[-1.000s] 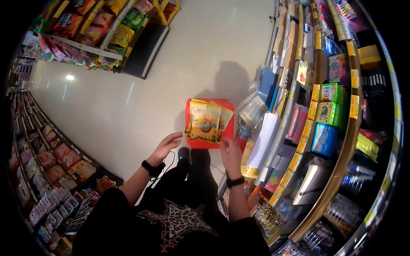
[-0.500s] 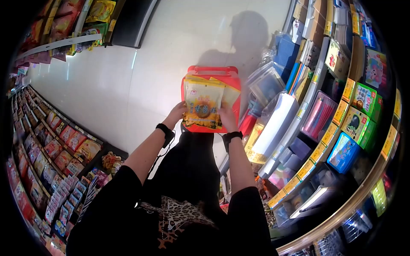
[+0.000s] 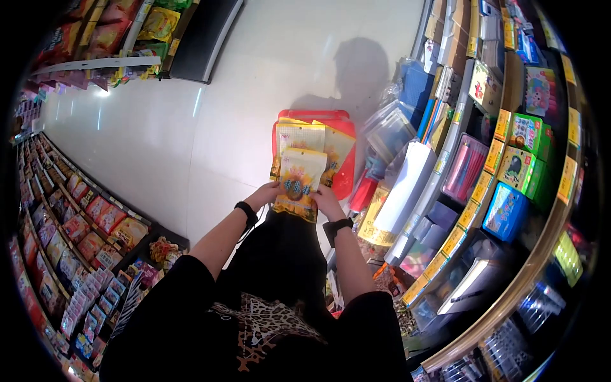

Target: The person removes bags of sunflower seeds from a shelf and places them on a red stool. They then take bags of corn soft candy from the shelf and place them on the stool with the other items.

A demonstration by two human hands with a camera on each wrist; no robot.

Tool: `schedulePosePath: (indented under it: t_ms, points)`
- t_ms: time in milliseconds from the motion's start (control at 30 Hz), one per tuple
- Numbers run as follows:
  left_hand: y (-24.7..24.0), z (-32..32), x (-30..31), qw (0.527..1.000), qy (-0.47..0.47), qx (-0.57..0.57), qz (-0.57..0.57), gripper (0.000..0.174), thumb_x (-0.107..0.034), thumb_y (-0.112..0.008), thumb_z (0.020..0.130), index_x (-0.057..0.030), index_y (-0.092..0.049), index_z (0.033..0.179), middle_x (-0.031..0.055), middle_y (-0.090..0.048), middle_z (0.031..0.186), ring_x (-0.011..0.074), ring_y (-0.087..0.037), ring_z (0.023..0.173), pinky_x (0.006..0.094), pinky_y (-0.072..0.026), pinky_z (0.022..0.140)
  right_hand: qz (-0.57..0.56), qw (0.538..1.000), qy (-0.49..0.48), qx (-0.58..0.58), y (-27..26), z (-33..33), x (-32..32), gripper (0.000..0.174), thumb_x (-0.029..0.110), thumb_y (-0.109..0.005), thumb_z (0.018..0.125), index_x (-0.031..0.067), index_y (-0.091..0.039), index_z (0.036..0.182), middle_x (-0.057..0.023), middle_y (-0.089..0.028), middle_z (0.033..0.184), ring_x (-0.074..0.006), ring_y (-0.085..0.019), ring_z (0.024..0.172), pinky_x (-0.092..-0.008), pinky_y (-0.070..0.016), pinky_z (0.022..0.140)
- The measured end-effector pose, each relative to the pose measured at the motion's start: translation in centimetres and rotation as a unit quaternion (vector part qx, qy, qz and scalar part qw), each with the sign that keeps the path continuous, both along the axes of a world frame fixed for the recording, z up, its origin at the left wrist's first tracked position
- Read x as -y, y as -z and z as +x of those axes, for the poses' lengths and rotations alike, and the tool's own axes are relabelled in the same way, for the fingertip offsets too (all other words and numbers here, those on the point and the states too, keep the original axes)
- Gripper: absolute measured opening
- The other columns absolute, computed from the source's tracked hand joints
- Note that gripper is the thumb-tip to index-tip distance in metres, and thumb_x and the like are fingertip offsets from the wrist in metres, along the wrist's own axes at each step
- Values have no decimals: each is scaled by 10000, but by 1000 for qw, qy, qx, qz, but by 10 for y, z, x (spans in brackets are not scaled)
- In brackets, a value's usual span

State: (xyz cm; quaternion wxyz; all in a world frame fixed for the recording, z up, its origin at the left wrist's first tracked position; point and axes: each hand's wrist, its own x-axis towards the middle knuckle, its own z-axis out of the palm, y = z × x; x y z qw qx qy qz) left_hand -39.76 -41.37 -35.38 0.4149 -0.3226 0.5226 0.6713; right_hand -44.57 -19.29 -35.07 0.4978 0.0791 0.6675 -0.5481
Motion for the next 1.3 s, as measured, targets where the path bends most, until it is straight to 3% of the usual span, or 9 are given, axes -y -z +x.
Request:
schedulePosePath:
  t_ms: [133, 167, 300, 400, 600, 667, 933, 1067, 1300]
  points:
    - [-56, 10, 6, 1000, 0, -5, 23, 379, -225, -548, 862, -8, -510, 1170, 98, -588, 1033, 155, -581, 891, 266, -468, 750, 33, 999, 22, 16, -56, 14, 13, 199, 94, -494, 862, -11, -547, 1023, -63, -582, 746, -154, -603, 581, -261, -507, 512]
    - [-53, 21, 10, 997, -25, -41, 55, 431, -197, -530, 858, -18, -467, 1245, 74, -568, 1113, 155, -535, 1005, 288, -412, 885, 24, 999, 43, 14, -71, 20, 18, 200, 90, -489, 866, -11, -543, 1030, -67, -585, 751, -160, -613, 593, -264, -516, 517]
    - [-84, 51, 38, 974, 17, -219, 52, 440, -198, -510, 878, -9, -432, 1268, 74, -525, 1180, 161, -458, 1109, 302, -332, 972, 34, 995, 46, -87, -112, 55, 26, 202, 56, -466, 876, -21, -529, 1052, -94, -614, 817, -175, -643, 660, -267, -526, 563]
    - [-184, 61, 48, 963, 1, -256, 87, 401, -171, -497, 888, -9, -432, 1248, 72, -513, 1185, 160, -457, 1108, 299, -333, 972, 20, 983, 56, -173, -157, 86, 31, 195, 62, -469, 889, -34, -525, 1049, -102, -625, 842, -176, -644, 712, -270, -525, 628]
    - [-237, 135, 67, 947, -43, -302, 99, 402, -75, -577, 843, 1, -434, 1211, 83, -532, 1170, 152, -517, 1047, 296, -422, 900, 9, 961, 81, -265, -223, 165, 31, 162, 63, -476, 898, -39, -538, 1007, -111, -625, 877, -180, -633, 789, -279, -510, 723]
    - [-254, 148, 70, 933, 36, -355, 49, 411, -60, -593, 828, -3, -450, 1209, 83, -541, 1166, 155, -527, 1041, 298, -430, 890, -24, 955, 119, -269, -230, 190, 32, 157, 46, -477, 897, -42, -534, 1013, -113, -624, 892, -181, -628, 821, -280, -502, 752]
    - [-313, 168, 50, 925, 24, -369, 87, 421, 20, -609, 789, -18, -487, 1190, 52, -566, 1136, 142, -507, 1063, 310, -394, 936, -49, 914, 235, -327, -293, 237, 25, 151, 19, -470, 893, -41, -513, 1025, -119, -618, 903, -181, -626, 826, -284, -496, 762]
    - [-333, 171, 28, 891, 71, -443, 74, 386, -12, -625, 800, 3, -492, 1162, 59, -578, 1063, 146, -561, 949, 282, -473, 824, -62, 882, 310, -349, -308, 254, 11, 119, 6, -470, 877, -40, -530, 969, -103, -610, 892, -181, -623, 800, -276, -485, 734]
    - [-353, 178, -29, 819, 184, -534, 105, 267, 0, -667, 747, -6, -572, 997, 68, -582, 992, 170, -537, 986, 326, -362, 952, 31, 838, 403, -366, -335, 315, -36, 131, 26, -484, 853, 11, -566, 954, -11, -567, 817, -93, -518, 731, -239, -435, 718]
